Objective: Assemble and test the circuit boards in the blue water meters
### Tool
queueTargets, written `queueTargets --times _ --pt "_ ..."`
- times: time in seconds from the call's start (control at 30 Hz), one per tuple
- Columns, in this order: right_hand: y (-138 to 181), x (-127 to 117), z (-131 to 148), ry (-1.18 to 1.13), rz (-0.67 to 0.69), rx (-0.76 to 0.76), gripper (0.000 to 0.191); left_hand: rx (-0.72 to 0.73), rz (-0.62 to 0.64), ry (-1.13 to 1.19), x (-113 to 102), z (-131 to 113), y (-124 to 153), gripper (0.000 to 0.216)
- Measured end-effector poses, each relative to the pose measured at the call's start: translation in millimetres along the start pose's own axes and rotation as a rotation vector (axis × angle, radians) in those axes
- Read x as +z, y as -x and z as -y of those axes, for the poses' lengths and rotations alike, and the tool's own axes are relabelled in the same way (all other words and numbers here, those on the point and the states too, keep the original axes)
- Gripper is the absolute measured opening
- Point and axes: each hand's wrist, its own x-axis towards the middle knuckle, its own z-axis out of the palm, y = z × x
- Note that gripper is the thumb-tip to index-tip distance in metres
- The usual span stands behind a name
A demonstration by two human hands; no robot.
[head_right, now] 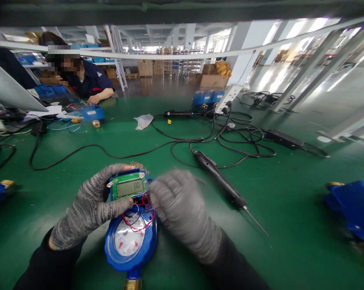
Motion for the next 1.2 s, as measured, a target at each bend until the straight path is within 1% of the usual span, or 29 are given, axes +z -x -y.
queueTargets --times 0.07,0.1,0.13,0.23,0.27,0.33,0.4,0.47,0.5,0.57,0.67,0.7,0.77,0.87,0.97,1.03,1.1,1.17,1.2 --pt "-0.1 -1.1 2.9 -0.121 -0.001 0.145 0.007 0.046 -0.027 -0.084 2.5 -2.3 -0.1 0.056" --pt "-0.4 -2.4 3.5 -0.233 0.023 0.246 0.006 0.085 -0.043 -0.151 4.0 -3.9 0.0 0.055" --pt "-0.7 -4.3 3.3 -0.371 0.074 0.353 0.006 0.134 -0.058 -0.226 5.4 -5.5 0.0 0.055" --pt "-1.8 -11.6 -1.0 -0.796 0.304 0.625 0.011 0.274 -0.099 -0.387 8.6 -9.7 0.4 0.057" --pt "-2.1 -14.0 -3.0 -0.907 0.36 0.686 0.013 0.297 -0.103 -0.399 9.0 -10.4 0.6 0.057" --pt "-2.5 -18.1 -6.8 -1.061 0.411 0.773 0.017 0.29 -0.112 -0.369 8.4 -10.4 0.8 0.056" --pt "-2.8 -20.9 -9.4 -1.16 0.443 0.816 0.018 0.217 -0.133 -0.268 6.2 -8.6 0.4 0.056" --pt "-3.6 -21.8 -10.7 -1.227 0.446 0.82 0.017 0.116 -0.138 -0.094 3.3 -6.0 -1.2 0.057" --pt "-4.3 -21.4 -10.9 -1.255 0.424 0.819 0.016 0.067 -0.135 0.009 1.9 -4.7 -2.5 0.058" --pt "-6.8 -18.9 -10.7 -1.304 0.337 0.821 0.015 -0.013 -0.124 0.201 -0.4 -2.6 -5.6 0.059" --pt "-13.3 -12.6 -10.2 -1.375 0.197 0.83 0.013 -0.071 -0.127 0.39 -2.9 -0.2 -10.2 0.059" --pt "-15.9 -10.8 -10.2 -1.406 0.176 0.82 0.012 -0.074 -0.125 0.429 -3.7 0.8 -11.3 0.058" --pt "-21.3 -8.7 -10.5 -1.466 0.188 0.785 0.009 -0.064 -0.115 0.475 -5.4 3.4 -13.0 0.056" --pt "-27.8 -10.9 -10.5 -1.441 0.26 0.717 0.013 -0.041 -0.125 0.481 -7.9 8.3 -14.2 0.056" --pt "-29.3 -15.6 -8.1 -1.257 0.271 0.679 0.006 -0.051 -0.16 0.436 -9.7 11.6 -14.7 0.057" --pt "-26.7 -16.6 -6.5 -1.061 0.23 0.641 0.008 -0.061 -0.179 0.432 -10.0 12.0 -15.0 0.058" --pt "-21.9 -14.7 -7.1 -0.866 0.143 0.595 0.013 -0.066 -0.185 0.46 -9.6 11.0 -15.5 0.059" --pt "-17.2 -9.9 -10.9 -0.684 0.061 0.529 0.023 -0.074 -0.167 0.493 -8.4 9.3 -15.8 0.058" --pt "-15.8 -6.8 -13.7 -0.612 0.048 0.48 0.031 -0.082 -0.154 0.507 -7.6 8.3 -15.8 0.057"
